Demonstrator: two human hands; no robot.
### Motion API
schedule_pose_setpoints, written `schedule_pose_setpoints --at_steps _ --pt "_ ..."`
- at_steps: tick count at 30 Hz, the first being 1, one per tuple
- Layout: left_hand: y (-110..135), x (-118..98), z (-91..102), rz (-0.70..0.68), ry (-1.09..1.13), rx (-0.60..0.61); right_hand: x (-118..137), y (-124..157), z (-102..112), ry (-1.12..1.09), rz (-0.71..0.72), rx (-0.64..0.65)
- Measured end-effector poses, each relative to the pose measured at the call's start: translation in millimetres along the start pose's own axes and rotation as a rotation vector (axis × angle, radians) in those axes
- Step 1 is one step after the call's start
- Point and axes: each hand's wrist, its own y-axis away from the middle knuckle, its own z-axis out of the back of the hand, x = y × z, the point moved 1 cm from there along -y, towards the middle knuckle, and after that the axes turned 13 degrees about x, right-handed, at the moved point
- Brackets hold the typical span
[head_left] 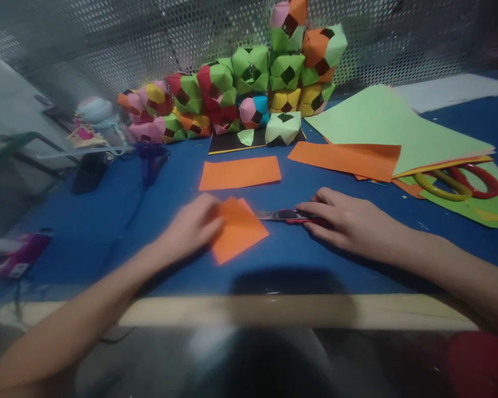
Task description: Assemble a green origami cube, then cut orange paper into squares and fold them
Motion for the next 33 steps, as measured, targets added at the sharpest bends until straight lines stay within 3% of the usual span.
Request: schedule_pose_setpoints --at_steps 5,10,12,16,19,23,33 --pt "1.4 -1.3 -6.4 0.004 -0.009 -0.040 -2.8 8.6 1.8 -0.058 0.073 -0.015" --pt "1.7 -2.5 -15.5 -0.155 -0.171 -0.151 -4.1 13.2 2.7 -0.136 0.081 0.021" --pt "0.2 -6.8 -17.7 -0.221 -0.202 -0.075 -4.6 13.3 2.5 -0.153 0.092 0.033" --pt "-2.3 -20.1 -20.0 -0.269 -0.217 0.255 -5.0 13.1 2.6 -0.178 0.097 0.045" --pt "-3.4 -25.7 -22.3 -0.278 -0.222 0.365 -4.4 13.3 3.8 -0.205 0.094 0.053" --pt "-8.1 -26.0 -26.2 -0.251 -0.255 0.402 -6.6 10.7 5.6 -0.230 0.093 0.056" --pt "-22.2 -31.3 -26.2 -0.214 -0.306 0.364 -26.4 4.5 3.8 -0.309 0.063 0.045"
